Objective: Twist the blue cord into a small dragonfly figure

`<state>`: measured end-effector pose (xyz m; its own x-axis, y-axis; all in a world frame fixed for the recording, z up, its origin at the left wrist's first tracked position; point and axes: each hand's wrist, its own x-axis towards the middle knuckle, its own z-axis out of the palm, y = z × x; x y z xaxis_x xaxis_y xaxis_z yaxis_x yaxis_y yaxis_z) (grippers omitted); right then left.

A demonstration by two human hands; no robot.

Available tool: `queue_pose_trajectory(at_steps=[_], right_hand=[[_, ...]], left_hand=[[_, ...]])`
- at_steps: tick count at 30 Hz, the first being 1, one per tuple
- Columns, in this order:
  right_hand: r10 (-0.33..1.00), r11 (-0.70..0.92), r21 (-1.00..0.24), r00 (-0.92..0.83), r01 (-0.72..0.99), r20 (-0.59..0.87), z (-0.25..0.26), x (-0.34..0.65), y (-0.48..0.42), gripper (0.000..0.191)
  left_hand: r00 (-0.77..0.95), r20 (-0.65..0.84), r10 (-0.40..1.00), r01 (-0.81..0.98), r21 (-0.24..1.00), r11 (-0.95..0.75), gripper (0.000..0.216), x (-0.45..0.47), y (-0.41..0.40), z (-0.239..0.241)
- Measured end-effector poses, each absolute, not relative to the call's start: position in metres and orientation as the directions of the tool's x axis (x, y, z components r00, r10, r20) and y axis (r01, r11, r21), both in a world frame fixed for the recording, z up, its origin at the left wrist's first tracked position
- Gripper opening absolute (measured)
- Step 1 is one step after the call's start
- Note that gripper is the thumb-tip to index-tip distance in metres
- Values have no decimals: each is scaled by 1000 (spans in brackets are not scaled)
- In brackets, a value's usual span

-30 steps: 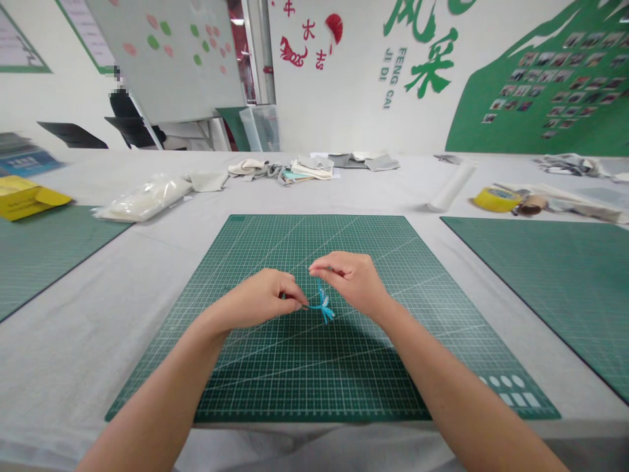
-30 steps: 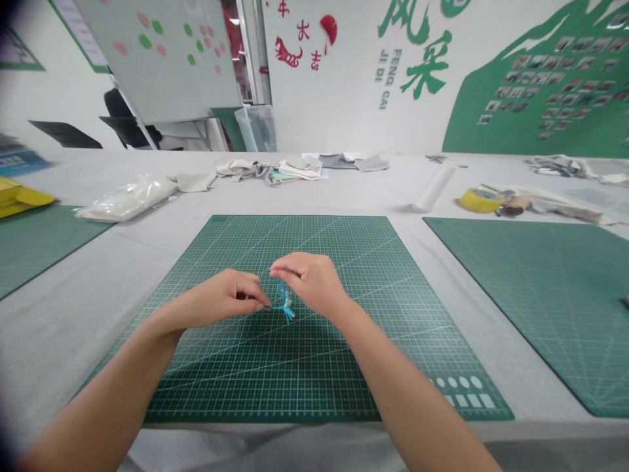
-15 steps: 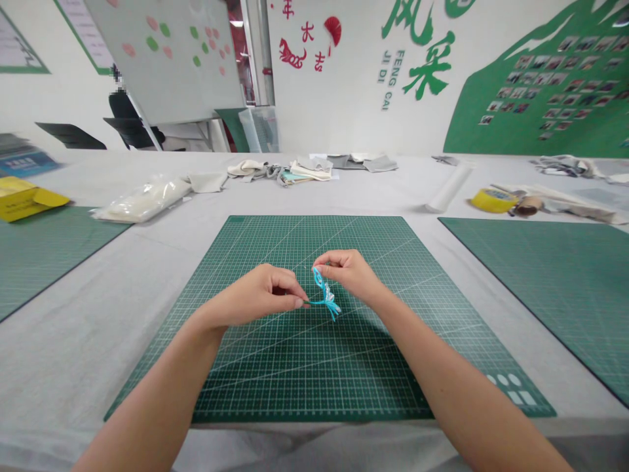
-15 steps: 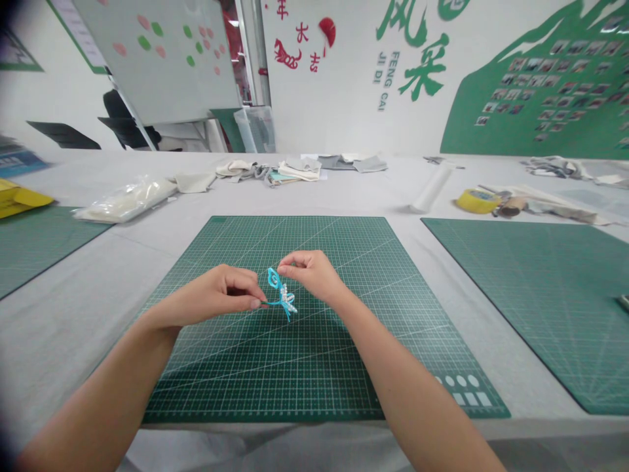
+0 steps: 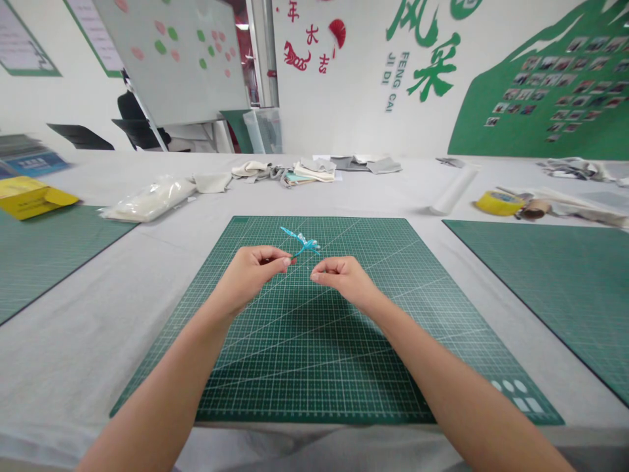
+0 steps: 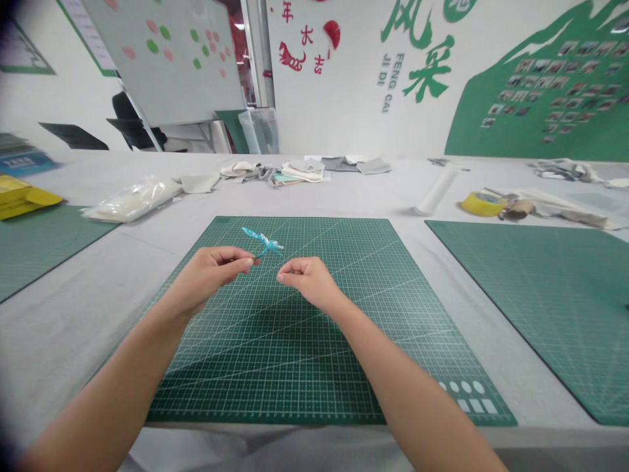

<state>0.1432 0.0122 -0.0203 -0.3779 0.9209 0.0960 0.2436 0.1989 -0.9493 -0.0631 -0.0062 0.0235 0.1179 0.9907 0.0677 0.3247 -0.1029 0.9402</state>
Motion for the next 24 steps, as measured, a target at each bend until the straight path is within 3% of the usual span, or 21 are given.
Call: queue_pose_trajectory(at_steps=[24], right_hand=[[807,464,-832,-531,303,257,1,136,-14,15]], left_hand=[[88,88,992,405,907,-116,16,-59,-6,20]])
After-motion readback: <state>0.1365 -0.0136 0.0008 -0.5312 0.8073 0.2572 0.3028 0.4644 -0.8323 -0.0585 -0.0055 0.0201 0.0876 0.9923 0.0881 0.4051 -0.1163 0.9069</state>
